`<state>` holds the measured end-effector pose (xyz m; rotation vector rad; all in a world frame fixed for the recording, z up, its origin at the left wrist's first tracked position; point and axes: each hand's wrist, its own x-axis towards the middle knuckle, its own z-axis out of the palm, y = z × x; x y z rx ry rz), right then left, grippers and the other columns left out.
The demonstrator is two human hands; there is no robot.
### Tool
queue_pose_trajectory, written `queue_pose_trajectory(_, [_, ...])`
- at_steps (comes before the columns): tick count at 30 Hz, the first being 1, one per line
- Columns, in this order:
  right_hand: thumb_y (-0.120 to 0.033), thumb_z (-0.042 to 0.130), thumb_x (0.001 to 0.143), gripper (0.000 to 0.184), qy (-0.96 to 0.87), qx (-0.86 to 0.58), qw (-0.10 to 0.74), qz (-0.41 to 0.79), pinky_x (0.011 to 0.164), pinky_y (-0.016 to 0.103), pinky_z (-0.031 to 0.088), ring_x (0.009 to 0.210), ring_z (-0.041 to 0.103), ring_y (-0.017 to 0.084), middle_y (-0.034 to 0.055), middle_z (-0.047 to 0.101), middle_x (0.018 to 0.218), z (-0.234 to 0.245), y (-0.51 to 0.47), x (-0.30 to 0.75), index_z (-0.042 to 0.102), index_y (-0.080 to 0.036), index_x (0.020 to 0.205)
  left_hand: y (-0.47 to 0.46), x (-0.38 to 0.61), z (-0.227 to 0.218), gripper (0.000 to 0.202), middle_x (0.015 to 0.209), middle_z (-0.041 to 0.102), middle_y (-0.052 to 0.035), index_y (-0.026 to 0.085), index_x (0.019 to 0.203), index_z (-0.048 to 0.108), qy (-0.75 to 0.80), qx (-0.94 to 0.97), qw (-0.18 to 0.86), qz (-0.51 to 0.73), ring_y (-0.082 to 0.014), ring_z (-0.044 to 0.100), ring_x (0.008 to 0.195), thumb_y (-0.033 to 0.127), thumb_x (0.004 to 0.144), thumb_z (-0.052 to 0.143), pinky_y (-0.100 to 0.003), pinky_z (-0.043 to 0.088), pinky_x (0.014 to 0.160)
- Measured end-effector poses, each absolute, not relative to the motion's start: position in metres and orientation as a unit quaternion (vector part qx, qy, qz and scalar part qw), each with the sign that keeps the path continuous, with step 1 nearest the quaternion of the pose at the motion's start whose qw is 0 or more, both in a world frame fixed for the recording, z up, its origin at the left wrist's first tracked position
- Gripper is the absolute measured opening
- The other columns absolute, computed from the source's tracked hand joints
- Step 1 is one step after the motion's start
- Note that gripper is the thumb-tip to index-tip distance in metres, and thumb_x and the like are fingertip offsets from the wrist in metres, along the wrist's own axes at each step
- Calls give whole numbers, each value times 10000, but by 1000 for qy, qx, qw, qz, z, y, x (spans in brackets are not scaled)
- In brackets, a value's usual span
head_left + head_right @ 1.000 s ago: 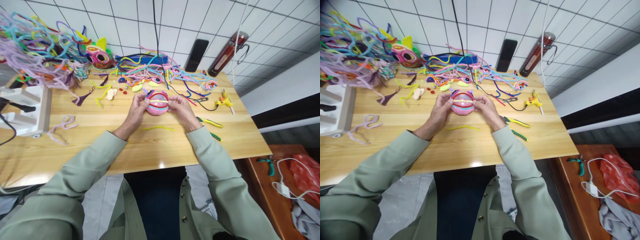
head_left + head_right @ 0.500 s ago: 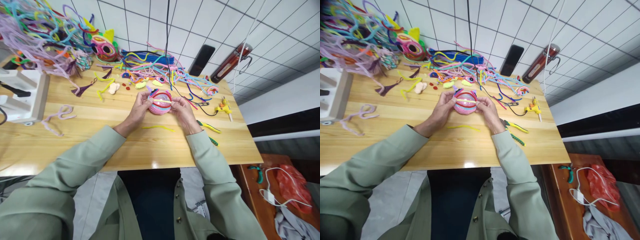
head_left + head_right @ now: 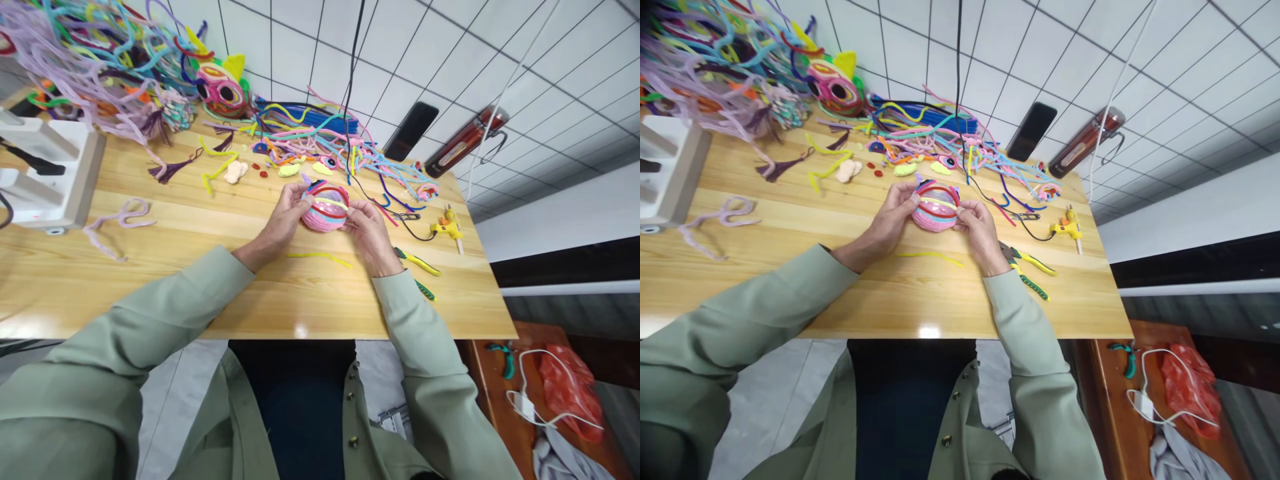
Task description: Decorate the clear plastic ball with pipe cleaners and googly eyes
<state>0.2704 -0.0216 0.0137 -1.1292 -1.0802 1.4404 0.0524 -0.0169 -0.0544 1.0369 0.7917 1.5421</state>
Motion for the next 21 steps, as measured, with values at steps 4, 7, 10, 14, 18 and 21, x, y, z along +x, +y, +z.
queue_pose_trajectory(4, [-350, 961, 687, 373, -436, -473, 493, 586, 719, 253, 584, 753, 679, 111, -61, 752, 866, 16, -24, 268, 712, -265, 951, -17, 53, -57, 696, 1340, 815, -92, 258, 1311, 726, 347, 432, 525, 645, -321, 761, 1324, 740, 875, 977, -508, 601, 1224])
queue_pose_trajectory(7, [-352, 936, 694, 356, -437, -477, 494, 581, 715, 258, 574, 763, 675, 121, -58, 744, 857, 16, -25, 267, 714, -269, 960, -17, 54, -59, 639, 1366, 812, -87, 270, 1310, 729, 352, 433, 520, 647, -318, 746, 1363, 700, 902, 970, -493, 588, 1239])
queue_pose_trajectory(10, [-356, 923, 694, 358, -441, -478, 493, 578, 724, 268, 573, 774, 671, 127, -58, 744, 871, 16, -26, 267, 707, -275, 968, -17, 53, -60, 569, 1378, 801, -91, 266, 1315, 722, 351, 435, 520, 646, -316, 736, 1384, 622, 940, 959, -489, 580, 1256])
queue_pose_trajectory(14, [-389, 915, 697, 383, -453, -478, 489, 572, 743, 271, 574, 782, 664, 125, -61, 727, 880, 16, -26, 267, 691, -275, 987, -18, 52, -59, 533, 1356, 792, -96, 254, 1323, 707, 343, 434, 525, 647, -318, 747, 1355, 584, 976, 939, -511, 589, 1258])
queue_pose_trajectory(18, [-414, 911, 701, 399, -459, -481, 484, 570, 750, 283, 573, 781, 656, 130, -59, 713, 883, 15, -25, 267, 681, -281, 999, -18, 52, -58, 537, 1339, 795, -89, 262, 1306, 716, 344, 433, 529, 644, -326, 750, 1344, 597, 960, 953, -524, 590, 1255])
queue_pose_trajectory(21, [-417, 910, 705, 397, -462, -478, 483, 571, 755, 293, 563, 783, 653, 137, -54, 711, 885, 13, -24, 268, 681, -282, 1000, -18, 51, -57, 572, 1331, 793, -98, 255, 1303, 715, 354, 432, 525, 642, -340, 740, 1355, 627, 943, 959, -533, 581, 1258])
